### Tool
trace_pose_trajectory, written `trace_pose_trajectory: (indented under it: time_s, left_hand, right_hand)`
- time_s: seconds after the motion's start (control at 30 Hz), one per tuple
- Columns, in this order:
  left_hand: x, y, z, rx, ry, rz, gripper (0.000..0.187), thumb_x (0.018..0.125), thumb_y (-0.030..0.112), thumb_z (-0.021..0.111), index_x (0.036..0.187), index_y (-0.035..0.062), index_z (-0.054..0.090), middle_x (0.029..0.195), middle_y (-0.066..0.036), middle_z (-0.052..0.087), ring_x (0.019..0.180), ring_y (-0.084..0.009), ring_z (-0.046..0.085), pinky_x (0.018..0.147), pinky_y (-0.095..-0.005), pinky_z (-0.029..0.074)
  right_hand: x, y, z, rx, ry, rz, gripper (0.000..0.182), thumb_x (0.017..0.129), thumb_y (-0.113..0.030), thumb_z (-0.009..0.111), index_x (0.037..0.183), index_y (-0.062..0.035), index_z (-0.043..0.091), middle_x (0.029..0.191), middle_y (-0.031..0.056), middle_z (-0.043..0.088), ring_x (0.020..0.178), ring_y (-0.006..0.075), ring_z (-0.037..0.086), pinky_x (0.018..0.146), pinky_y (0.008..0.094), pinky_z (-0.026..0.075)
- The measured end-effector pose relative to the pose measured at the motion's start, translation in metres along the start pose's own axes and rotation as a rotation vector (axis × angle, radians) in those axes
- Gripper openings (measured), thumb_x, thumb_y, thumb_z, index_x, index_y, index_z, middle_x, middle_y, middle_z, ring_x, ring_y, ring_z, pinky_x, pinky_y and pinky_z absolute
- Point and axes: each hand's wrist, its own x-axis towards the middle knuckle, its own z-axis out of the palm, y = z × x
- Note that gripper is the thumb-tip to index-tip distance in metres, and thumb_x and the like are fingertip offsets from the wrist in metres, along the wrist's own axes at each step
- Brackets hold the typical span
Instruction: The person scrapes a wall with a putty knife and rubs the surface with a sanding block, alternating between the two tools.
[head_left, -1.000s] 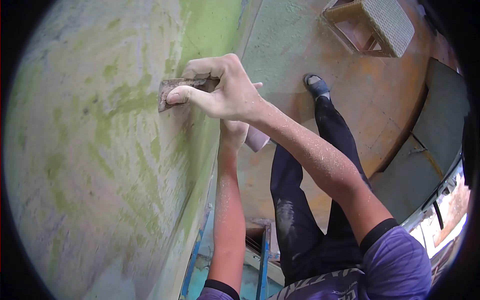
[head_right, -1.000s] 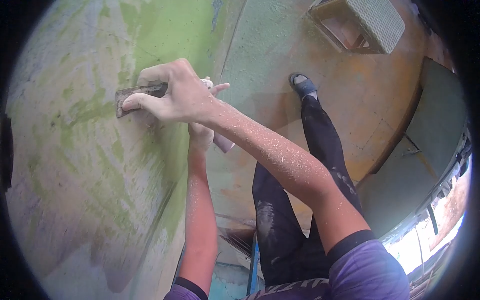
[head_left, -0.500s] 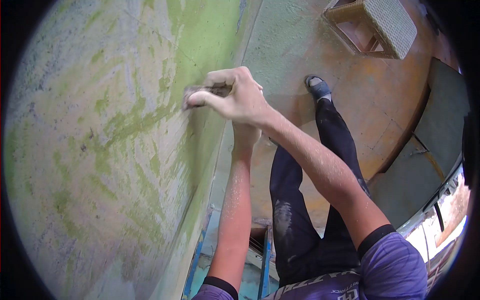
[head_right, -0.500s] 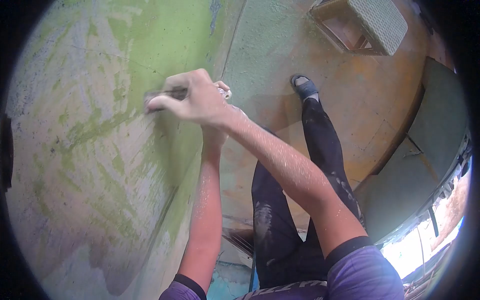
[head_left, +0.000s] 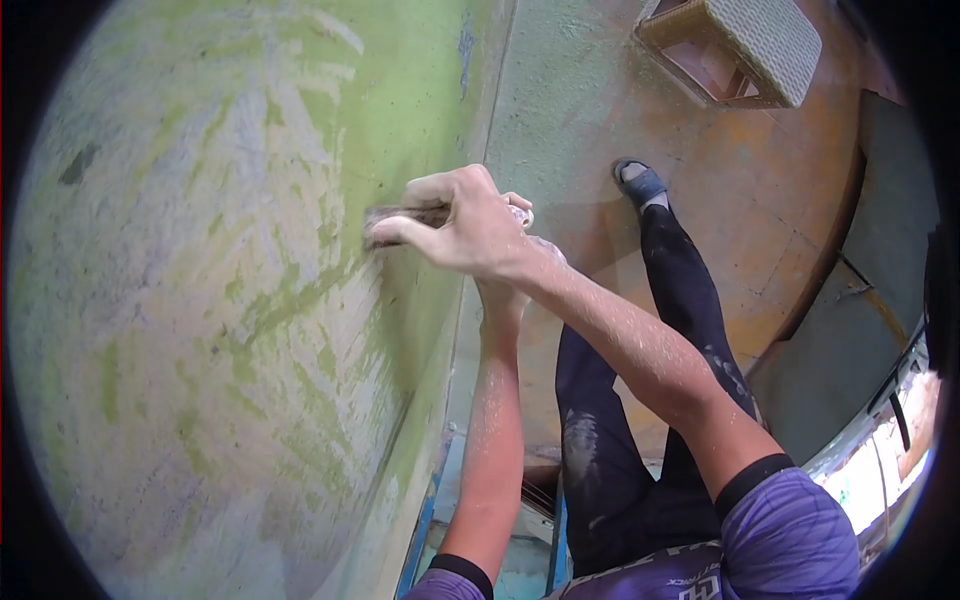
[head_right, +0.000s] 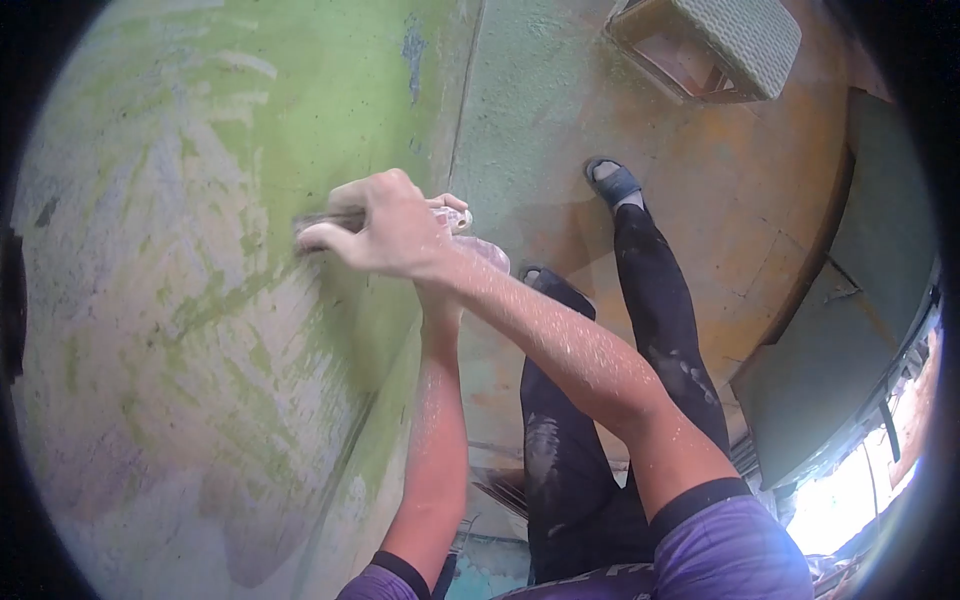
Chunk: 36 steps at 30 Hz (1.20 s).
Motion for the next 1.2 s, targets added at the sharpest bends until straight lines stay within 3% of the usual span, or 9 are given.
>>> trace_pose_trajectory:
  time_s: [0.23,0.37,0.47,0.5,0.57,0.67,0.87,1.03,1.2]
  left_hand:
    - [-0.002,0.022,0.022,0.390,0.109,-0.006,0.023,0.100,0.017,0.051,0.118,0.0026,0.054,0.102,-0.004,0.054,0.098,-0.0163,0.055,0.091,-0.0378,0.047]
    - [0.008,-0.001,0.008,-0.094,0.309,-0.002,0.028,0.102,0.028,0.053,0.112,0.0015,0.055,0.094,-0.007,0.060,0.087,-0.0177,0.061,0.084,-0.0415,0.052]
    - [0.029,0.028,-0.036,-0.012,-0.179,-0.294,0.030,0.104,0.032,0.050,0.110,0.0028,0.056,0.091,-0.004,0.059,0.076,-0.0160,0.059,0.079,-0.0395,0.052]
    - [0.028,0.018,-0.029,-0.053,-0.123,-0.201,0.030,0.104,0.031,0.050,0.110,0.0032,0.056,0.092,-0.004,0.059,0.078,-0.0152,0.059,0.079,-0.0385,0.052]
    - [0.015,0.004,0.016,0.029,0.241,0.016,0.027,0.104,0.028,0.048,0.114,0.0049,0.056,0.101,-0.004,0.058,0.090,-0.0136,0.056,0.084,-0.0353,0.050]
    - [0.001,-0.006,0.030,0.499,0.159,-0.067,0.033,0.105,0.015,0.044,0.137,0.0055,0.040,0.115,-0.009,0.054,0.112,-0.0183,0.054,0.098,-0.0379,0.046]
    - [0.018,-0.045,-0.002,0.114,0.234,-0.329,0.033,0.098,0.012,0.055,0.129,0.0039,0.047,0.114,-0.011,0.057,0.108,-0.0194,0.057,0.096,-0.0378,0.046]
    - [0.026,0.008,0.030,0.563,0.264,0.103,0.022,0.094,0.012,0.061,0.113,0.0007,0.057,0.102,-0.010,0.062,0.098,-0.0220,0.061,0.086,-0.0369,0.048]
    - [0.045,0.080,0.034,0.533,0.171,0.022,0.036,0.095,0.016,0.061,0.126,0.0013,0.050,0.112,-0.008,0.058,0.102,-0.0162,0.057,0.087,-0.0327,0.046]
  right_hand:
    - [0.005,0.011,0.001,0.114,0.012,0.053,0.044,0.076,-0.042,0.083,0.071,0.0007,0.072,0.056,0.0135,0.061,0.047,0.0190,0.055,0.050,0.0336,0.044]
    - [0.005,-0.017,-0.007,-0.070,-0.042,0.093,0.045,0.075,-0.042,0.083,0.071,0.0009,0.071,0.056,0.0142,0.061,0.048,0.0204,0.057,0.052,0.0349,0.046]
    - [0.006,-0.054,-0.006,0.076,0.002,-0.026,0.046,0.075,-0.043,0.084,0.072,0.0010,0.072,0.058,0.0148,0.062,0.050,0.0213,0.059,0.054,0.0365,0.048]
    - [0.006,-0.051,-0.007,0.117,0.018,-0.093,0.046,0.081,-0.036,0.084,0.066,0.0041,0.065,0.052,0.0062,0.055,0.050,0.0075,0.046,0.048,0.0277,0.037]
    - [0.009,-0.023,-0.010,0.096,-0.013,0.027,0.046,0.079,-0.041,0.083,0.069,0.0022,0.069,0.055,0.0111,0.060,0.050,0.0152,0.054,0.052,0.0340,0.044]
    - [0.014,0.009,-0.016,0.006,-0.048,0.109,0.045,0.078,-0.043,0.082,0.070,0.0008,0.071,0.056,0.0129,0.061,0.049,0.0185,0.055,0.052,0.0373,0.046]
    - [0.025,-0.033,-0.026,-0.015,-0.042,-0.019,0.046,0.079,-0.043,0.081,0.071,0.0019,0.072,0.059,0.0136,0.064,0.053,0.0171,0.058,0.054,0.0346,0.047]
    - [0.036,-0.002,-0.024,0.169,-0.059,0.083,0.034,0.082,-0.034,0.080,0.075,-0.0014,0.076,0.063,0.0063,0.068,0.057,0.0104,0.061,0.054,0.0281,0.047]
    - [0.055,-0.073,-0.039,0.197,-0.048,-0.035,0.030,0.086,-0.030,0.079,0.075,-0.0021,0.075,0.061,0.0015,0.066,0.054,0.0049,0.054,0.051,0.0234,0.041]
